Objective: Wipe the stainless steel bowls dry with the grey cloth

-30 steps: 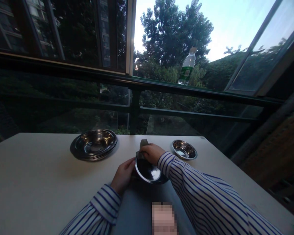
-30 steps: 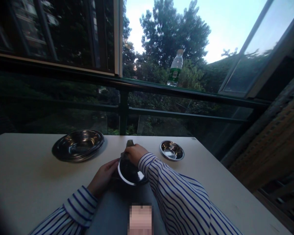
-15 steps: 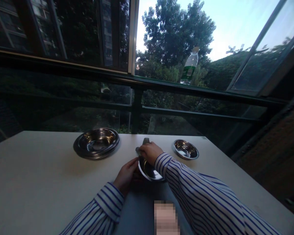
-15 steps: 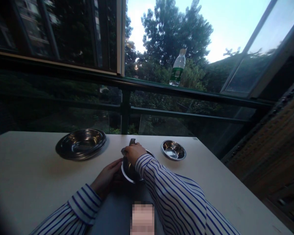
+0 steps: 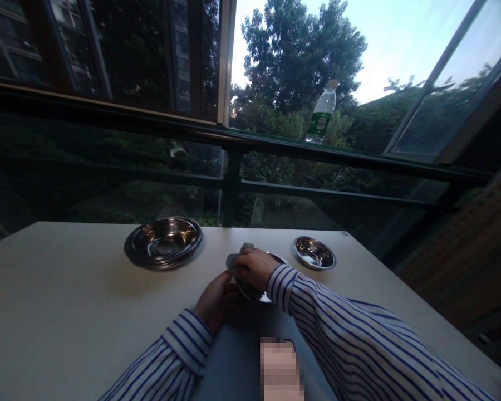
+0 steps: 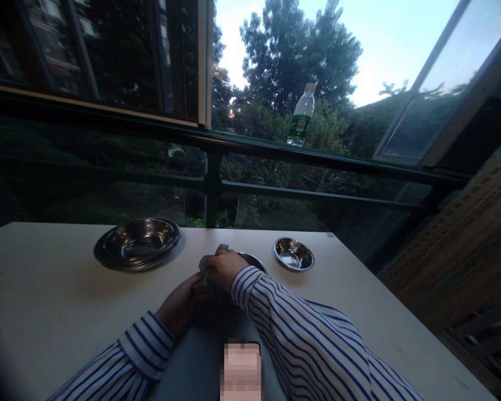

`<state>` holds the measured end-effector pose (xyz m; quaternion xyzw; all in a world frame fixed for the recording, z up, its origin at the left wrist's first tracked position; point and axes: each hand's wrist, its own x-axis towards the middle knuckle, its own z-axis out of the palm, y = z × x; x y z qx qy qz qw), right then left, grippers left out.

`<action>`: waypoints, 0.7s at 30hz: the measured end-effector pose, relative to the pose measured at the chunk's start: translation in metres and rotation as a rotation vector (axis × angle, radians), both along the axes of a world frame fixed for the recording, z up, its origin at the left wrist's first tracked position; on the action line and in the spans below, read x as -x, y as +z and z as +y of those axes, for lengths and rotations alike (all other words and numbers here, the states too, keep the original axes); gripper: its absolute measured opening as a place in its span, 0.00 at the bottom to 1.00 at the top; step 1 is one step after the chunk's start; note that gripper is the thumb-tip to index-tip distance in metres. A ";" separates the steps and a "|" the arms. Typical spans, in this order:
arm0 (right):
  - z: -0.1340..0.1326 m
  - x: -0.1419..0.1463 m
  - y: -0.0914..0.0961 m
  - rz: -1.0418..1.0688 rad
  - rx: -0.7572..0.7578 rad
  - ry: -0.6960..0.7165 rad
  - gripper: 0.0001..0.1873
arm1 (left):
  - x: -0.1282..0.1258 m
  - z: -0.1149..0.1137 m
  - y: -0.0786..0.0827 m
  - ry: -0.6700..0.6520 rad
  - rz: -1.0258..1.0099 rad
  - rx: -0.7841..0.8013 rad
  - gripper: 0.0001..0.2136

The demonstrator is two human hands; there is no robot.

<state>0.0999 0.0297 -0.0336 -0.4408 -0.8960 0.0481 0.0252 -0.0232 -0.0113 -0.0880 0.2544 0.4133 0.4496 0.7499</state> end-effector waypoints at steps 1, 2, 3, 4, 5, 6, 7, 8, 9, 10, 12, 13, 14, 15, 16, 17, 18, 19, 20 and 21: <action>-0.002 -0.001 0.001 0.001 0.005 0.009 0.14 | 0.001 0.000 0.001 0.000 -0.008 0.021 0.12; -0.003 -0.001 0.002 0.001 0.013 0.028 0.13 | 0.002 0.000 0.001 0.006 -0.018 0.034 0.12; -0.005 -0.002 0.003 0.000 0.024 0.057 0.13 | 0.002 0.000 0.001 0.017 -0.029 0.038 0.12; -0.007 -0.002 0.004 -0.002 0.037 0.092 0.12 | 0.003 0.000 0.000 0.032 -0.038 0.033 0.11; -0.008 -0.003 0.006 -0.004 0.050 0.125 0.11 | 0.003 0.000 0.000 0.047 -0.047 0.026 0.11; -0.009 -0.003 0.007 -0.007 0.058 0.148 0.10 | 0.003 0.001 0.000 0.057 -0.054 0.018 0.11; -0.010 -0.003 0.008 -0.009 0.060 0.159 0.10 | 0.003 0.001 0.000 0.062 -0.058 0.013 0.11; -0.010 -0.002 0.008 -0.009 0.054 0.155 0.10 | 0.003 0.001 0.000 0.063 -0.060 0.012 0.11; -0.011 -0.002 0.007 -0.008 0.045 0.145 0.10 | 0.002 0.001 0.000 0.064 -0.060 0.013 0.11; -0.011 -0.002 0.007 -0.006 0.035 0.134 0.11 | 0.002 0.000 0.001 0.067 -0.058 0.015 0.11; -0.014 -0.004 0.004 -0.002 0.023 0.133 0.12 | 0.002 0.000 0.002 0.081 -0.061 0.011 0.13; -0.016 -0.006 0.002 -0.002 0.022 0.144 0.12 | 0.002 0.000 0.003 0.088 -0.065 0.007 0.13; -0.019 -0.009 0.001 -0.005 0.025 0.160 0.12 | 0.002 0.000 0.003 0.092 -0.068 0.007 0.15; -0.022 -0.012 0.000 -0.009 0.029 0.177 0.12 | 0.002 -0.001 0.004 0.092 -0.068 0.011 0.16; -0.025 -0.015 -0.001 -0.014 0.033 0.192 0.11 | 0.002 -0.001 0.004 0.090 -0.065 0.017 0.17; -0.027 -0.017 -0.002 -0.019 0.037 0.204 0.11 | 0.002 -0.001 0.004 0.088 -0.061 0.024 0.18; -0.029 -0.019 -0.002 -0.022 0.038 0.213 0.10 | 0.002 -0.001 0.005 0.087 -0.057 0.028 0.18; -0.030 -0.019 -0.001 -0.023 0.037 0.217 0.10 | 0.002 -0.001 0.005 0.088 -0.055 0.029 0.19; -0.031 -0.018 -0.001 -0.022 0.030 0.217 0.11 | 0.002 -0.001 0.005 0.087 -0.055 0.025 0.19; -0.032 -0.016 0.000 -0.021 0.022 0.214 0.12 | 0.002 -0.001 0.006 0.087 -0.058 0.019 0.19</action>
